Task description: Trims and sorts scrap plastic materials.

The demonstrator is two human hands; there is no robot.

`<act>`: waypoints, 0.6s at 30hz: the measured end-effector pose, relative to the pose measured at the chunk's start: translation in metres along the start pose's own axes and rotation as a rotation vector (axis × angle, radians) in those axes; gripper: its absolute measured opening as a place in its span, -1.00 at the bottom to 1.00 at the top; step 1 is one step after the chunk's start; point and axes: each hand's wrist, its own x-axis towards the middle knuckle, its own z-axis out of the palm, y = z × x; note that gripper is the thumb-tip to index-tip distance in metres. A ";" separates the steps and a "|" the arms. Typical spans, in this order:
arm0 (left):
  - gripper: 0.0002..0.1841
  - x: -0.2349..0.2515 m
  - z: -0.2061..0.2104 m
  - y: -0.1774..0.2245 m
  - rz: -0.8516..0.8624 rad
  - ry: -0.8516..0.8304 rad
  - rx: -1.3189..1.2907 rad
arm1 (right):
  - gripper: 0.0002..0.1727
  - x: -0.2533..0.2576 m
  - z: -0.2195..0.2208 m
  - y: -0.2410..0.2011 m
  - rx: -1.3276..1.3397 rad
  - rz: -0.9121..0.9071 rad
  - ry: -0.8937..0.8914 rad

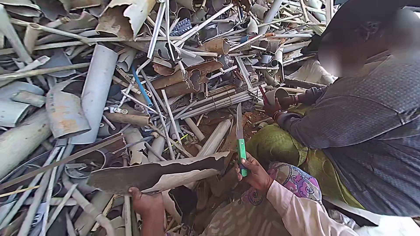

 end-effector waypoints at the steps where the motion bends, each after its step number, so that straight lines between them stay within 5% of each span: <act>1: -0.55 0.002 -0.002 -0.001 -0.001 0.007 -0.044 | -0.75 0.000 0.000 0.004 -0.009 0.031 0.004; 5: -0.60 -0.001 -0.002 -0.017 -0.065 -0.055 -0.127 | -0.78 -0.005 0.001 0.022 -0.160 0.238 0.058; 9: -0.61 -0.028 0.003 -0.042 -0.195 -0.147 0.037 | -0.83 -0.008 0.008 0.036 -0.333 0.449 -0.091; 18: -0.60 -0.039 0.004 -0.041 -0.201 -0.212 0.275 | -0.85 -0.013 0.010 0.059 -0.523 0.645 -0.047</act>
